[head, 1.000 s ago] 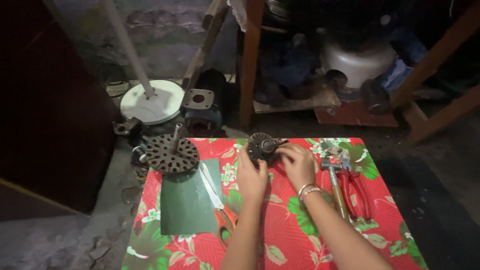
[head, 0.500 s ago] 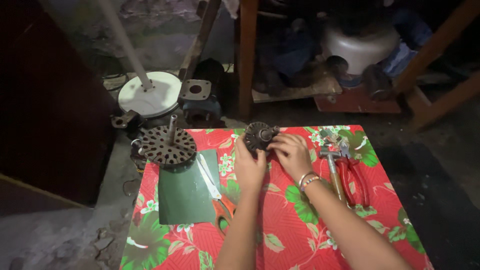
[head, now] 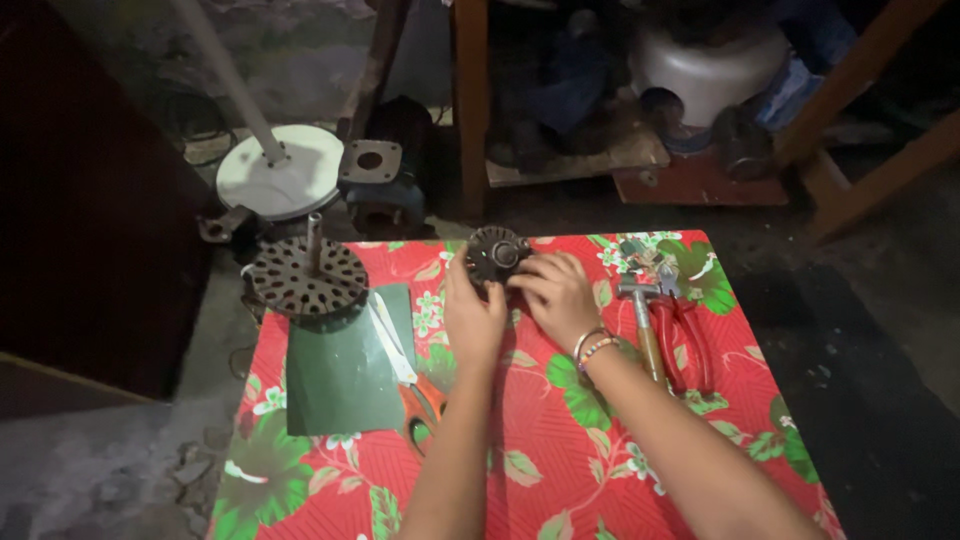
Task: The person cleans and handles a small metal gear assembly by hand on a floral-patterned table, periodically picking up a hammer and placing it down.
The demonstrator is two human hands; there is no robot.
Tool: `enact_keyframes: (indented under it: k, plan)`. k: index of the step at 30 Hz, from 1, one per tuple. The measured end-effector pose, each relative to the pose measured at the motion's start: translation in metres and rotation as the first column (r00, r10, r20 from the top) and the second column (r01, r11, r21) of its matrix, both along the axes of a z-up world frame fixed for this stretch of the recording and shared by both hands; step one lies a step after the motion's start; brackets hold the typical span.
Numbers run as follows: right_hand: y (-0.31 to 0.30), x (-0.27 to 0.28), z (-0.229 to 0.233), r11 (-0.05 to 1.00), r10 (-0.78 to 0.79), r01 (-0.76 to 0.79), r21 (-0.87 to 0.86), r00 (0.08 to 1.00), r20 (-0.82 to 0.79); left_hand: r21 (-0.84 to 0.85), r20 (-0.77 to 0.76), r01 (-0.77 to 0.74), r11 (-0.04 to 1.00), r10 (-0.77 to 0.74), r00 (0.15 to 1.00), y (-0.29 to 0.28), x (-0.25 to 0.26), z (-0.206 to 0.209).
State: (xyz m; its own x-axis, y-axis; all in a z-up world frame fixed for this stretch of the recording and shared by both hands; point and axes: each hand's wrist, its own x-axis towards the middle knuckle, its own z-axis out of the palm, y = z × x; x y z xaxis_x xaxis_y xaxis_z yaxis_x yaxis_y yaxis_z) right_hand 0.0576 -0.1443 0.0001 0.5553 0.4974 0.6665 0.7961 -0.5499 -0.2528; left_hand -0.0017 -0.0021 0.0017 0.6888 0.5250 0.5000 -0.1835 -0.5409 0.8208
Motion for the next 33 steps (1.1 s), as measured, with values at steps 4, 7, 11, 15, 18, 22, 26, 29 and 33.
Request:
enact_keyframes:
  k: [4, 7, 11, 15, 18, 22, 26, 29, 33]
  plan:
    - [0.005, 0.003, -0.001, 0.984, -0.161, 0.167, 0.066, 0.982, -0.097, -0.113, -0.083, -0.002, 0.994, -0.007, 0.996, 0.0, 0.002, -0.001]
    - [0.001, 0.007, 0.0, 0.993, -0.105, 0.107, 0.056, 0.994, -0.041, -0.162, -0.095, 0.018, 0.987, -0.033, 0.995, 0.002, 0.005, 0.001]
    - [0.0, 0.008, -0.004, 0.939, -0.263, 0.317, 0.137, 0.913, -0.312, -0.135, -0.04, 0.023, 0.991, -0.028, 0.999, 0.002, 0.005, -0.005]
    - [0.0, 0.002, 0.001, 0.978, -0.207, 0.209, 0.013, 0.975, -0.085, -0.1, -0.024, -0.02, 0.995, 0.018, 1.0, 0.002, 0.006, -0.004]
    - [0.006, -0.002, 0.001, 0.967, -0.224, 0.237, 0.089, 0.965, -0.136, -0.151, -0.116, -0.009, 0.988, -0.008, 0.993, 0.003, 0.004, -0.001]
    - [0.003, 0.003, -0.002, 0.983, -0.178, 0.181, 0.023, 0.98, -0.094, -0.164, -0.102, 0.005, 0.987, -0.022, 0.995, 0.002, 0.002, 0.002]
    - [0.002, 0.009, -0.007, 0.965, -0.204, 0.232, 0.119, 0.956, -0.213, -0.131, -0.051, 0.009, 0.991, -0.015, 0.999, 0.003, 0.002, -0.001]
    - [-0.001, 0.004, -0.014, 0.99, -0.102, 0.117, 0.083, 0.981, -0.166, -0.122, -0.024, 0.021, 0.992, -0.024, 0.999, 0.005, -0.002, -0.005]
    - [0.003, 0.009, -0.013, 0.973, -0.158, 0.175, 0.15, 0.98, -0.122, -0.098, -0.027, 0.007, 0.995, -0.009, 1.0, 0.002, 0.001, -0.004]
